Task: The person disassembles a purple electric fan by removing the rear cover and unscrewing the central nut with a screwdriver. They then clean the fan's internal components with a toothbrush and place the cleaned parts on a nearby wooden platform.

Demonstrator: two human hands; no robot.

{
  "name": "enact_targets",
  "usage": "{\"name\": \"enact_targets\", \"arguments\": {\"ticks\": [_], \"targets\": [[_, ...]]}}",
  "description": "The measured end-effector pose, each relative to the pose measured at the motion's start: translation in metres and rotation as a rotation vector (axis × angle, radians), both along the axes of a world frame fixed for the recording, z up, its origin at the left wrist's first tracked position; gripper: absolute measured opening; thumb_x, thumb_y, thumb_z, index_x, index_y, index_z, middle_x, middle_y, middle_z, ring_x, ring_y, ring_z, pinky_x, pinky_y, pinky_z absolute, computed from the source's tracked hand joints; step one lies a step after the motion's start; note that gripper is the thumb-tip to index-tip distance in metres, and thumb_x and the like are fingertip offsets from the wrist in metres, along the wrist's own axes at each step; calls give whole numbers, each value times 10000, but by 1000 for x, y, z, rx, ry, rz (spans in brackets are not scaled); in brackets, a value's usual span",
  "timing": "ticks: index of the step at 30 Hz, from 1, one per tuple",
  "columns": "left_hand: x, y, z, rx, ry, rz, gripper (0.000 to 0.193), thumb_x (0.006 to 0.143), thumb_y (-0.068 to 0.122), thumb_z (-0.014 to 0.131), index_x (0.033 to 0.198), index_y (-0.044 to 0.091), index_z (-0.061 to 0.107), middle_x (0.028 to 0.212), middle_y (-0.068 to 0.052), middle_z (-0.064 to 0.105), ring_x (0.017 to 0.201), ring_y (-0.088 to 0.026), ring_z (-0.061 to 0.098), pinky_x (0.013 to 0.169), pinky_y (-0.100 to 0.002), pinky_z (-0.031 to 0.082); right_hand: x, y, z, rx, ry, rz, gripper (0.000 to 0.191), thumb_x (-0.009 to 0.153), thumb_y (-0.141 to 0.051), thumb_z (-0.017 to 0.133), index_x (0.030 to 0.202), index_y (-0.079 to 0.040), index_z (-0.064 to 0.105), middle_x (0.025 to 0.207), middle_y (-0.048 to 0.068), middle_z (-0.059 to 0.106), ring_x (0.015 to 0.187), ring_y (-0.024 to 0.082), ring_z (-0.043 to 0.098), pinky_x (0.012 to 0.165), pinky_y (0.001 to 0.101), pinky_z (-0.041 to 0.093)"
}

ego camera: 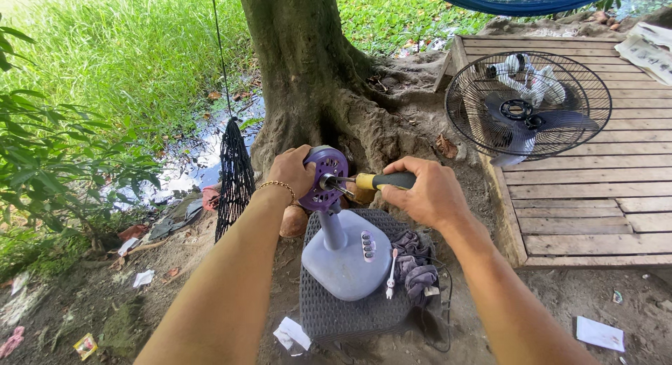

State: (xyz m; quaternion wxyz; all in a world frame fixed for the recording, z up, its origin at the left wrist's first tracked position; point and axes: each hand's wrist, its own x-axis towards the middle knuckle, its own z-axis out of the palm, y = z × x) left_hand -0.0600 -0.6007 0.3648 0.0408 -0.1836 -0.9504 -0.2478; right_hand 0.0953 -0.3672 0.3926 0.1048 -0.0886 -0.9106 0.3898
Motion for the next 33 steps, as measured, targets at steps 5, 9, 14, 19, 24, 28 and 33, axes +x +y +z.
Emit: {"name": "enact_targets", "arguments": {"ticks": [5, 9, 14, 19, 24, 28, 33], "targets": [[3, 0, 5, -38, -20, 15, 341, 924, 215, 605, 1247, 114, 641, 1196, -163, 661, 1148, -375, 623, 1022, -456, 482, -4, 5, -17, -18, 6, 55, 359, 702, -317, 806, 1043, -205, 803, 876, 32, 791, 750, 151, 745, 720, 318, 584], [7, 0, 8, -38, -51, 19, 334, 935, 223, 594, 1247, 112, 634, 1193, -153, 654, 1147, -368, 618, 1011, -459, 486, -4, 16, -24, -28, -32, 31, 374, 729, -368, 797, 1074, -224, 789, 895, 23, 787, 760, 165, 747, 717, 327, 590], [4, 0, 5, -49, -43, 13, 325, 938, 220, 593, 1237, 100, 635, 1183, -154, 658, 1137, -366, 623, 1012, -457, 490, -10, 16, -40, -61, 18, 44, 394, 724, -392, 800, 1085, -233, 787, 933, 15, 787, 793, 140, 737, 745, 316, 576], [-1, -5, 0, -60, -2, -8, 318, 932, 218, 602, 1219, 85, 638, 1172, -162, 666, 1128, -371, 631, 1020, -447, 492, -4, 28, -68, -143, -21, 92, 396, 721, -407, 818, 1059, -202, 799, 883, 12, 753, 732, 134, 681, 668, 320, 523], [-1, -5, -2, -36, -4, 17, 327, 930, 227, 604, 1233, 109, 630, 1182, -156, 661, 1135, -379, 620, 1003, -460, 486, 8, 42, -89, -557, 40, 170, 395, 728, -309, 816, 1070, -115, 779, 863, -6, 731, 738, 71, 637, 668, 233, 512], [-2, -3, -4, -22, -33, 16, 319, 934, 216, 602, 1233, 106, 626, 1201, -157, 655, 1135, -387, 622, 996, -464, 493, 11, 36, -92, -521, 27, 78, 384, 732, -290, 824, 1069, -108, 799, 854, 15, 704, 720, 93, 609, 646, 259, 489], [-5, -2, -9, -32, 10, 14, 321, 943, 217, 609, 1240, 96, 617, 1197, -171, 653, 1144, -396, 616, 1000, -466, 490, 12, 21, -85, -389, 110, 34, 410, 724, -338, 793, 1071, -118, 782, 864, 8, 745, 746, 90, 663, 690, 254, 529]]}}
